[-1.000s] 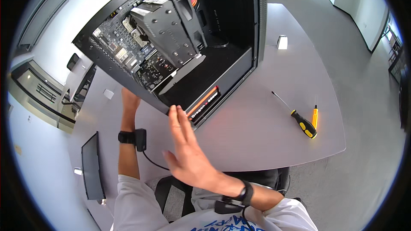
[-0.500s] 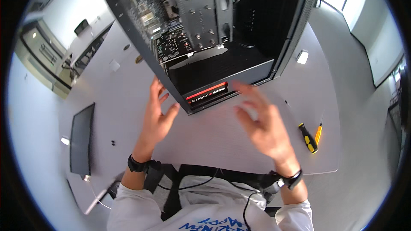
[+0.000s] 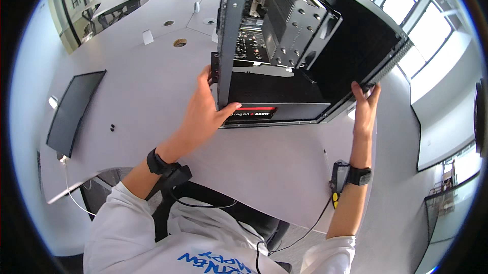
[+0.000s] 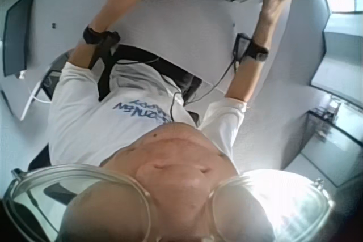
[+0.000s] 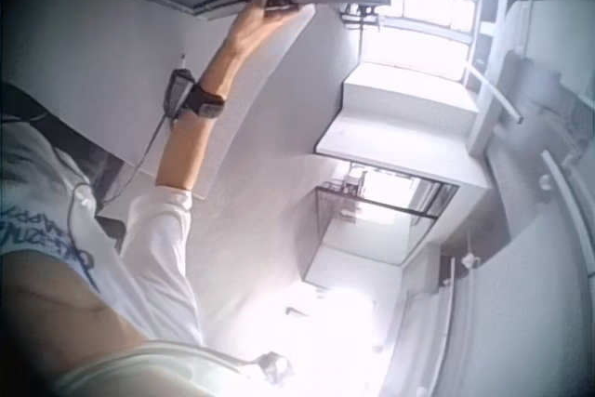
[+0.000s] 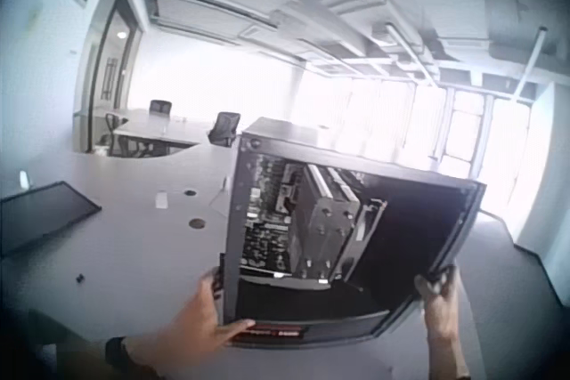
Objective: The person removes the side panel of a desktop computer case, then reattaches it and secures it with screws. They handle the case, panel, and screws, using a screwdriver to tighten the fasteners.
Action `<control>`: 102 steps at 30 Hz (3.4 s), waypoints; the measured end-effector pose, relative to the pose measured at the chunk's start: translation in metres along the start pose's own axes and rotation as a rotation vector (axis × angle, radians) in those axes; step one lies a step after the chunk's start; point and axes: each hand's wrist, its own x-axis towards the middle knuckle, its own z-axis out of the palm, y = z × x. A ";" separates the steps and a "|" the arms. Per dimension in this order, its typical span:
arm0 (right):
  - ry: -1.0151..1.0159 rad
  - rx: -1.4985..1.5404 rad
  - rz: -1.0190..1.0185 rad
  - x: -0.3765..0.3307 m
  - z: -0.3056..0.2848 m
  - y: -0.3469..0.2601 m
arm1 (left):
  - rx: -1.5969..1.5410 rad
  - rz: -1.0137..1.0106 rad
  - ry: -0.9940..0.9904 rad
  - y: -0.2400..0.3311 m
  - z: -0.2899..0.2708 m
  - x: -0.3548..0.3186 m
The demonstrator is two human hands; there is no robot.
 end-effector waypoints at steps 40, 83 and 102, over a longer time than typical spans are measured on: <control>-0.171 -0.403 0.046 0.000 -0.021 -0.005 | 0.333 -0.237 -0.188 -0.014 -0.104 -0.065; -0.131 -0.659 -0.184 0.030 -0.043 0.079 | 1.440 -0.715 0.068 -0.195 -0.344 -0.110; -0.091 -0.475 -0.001 0.034 -0.027 0.063 | 1.490 -0.488 0.040 -0.207 -0.366 -0.082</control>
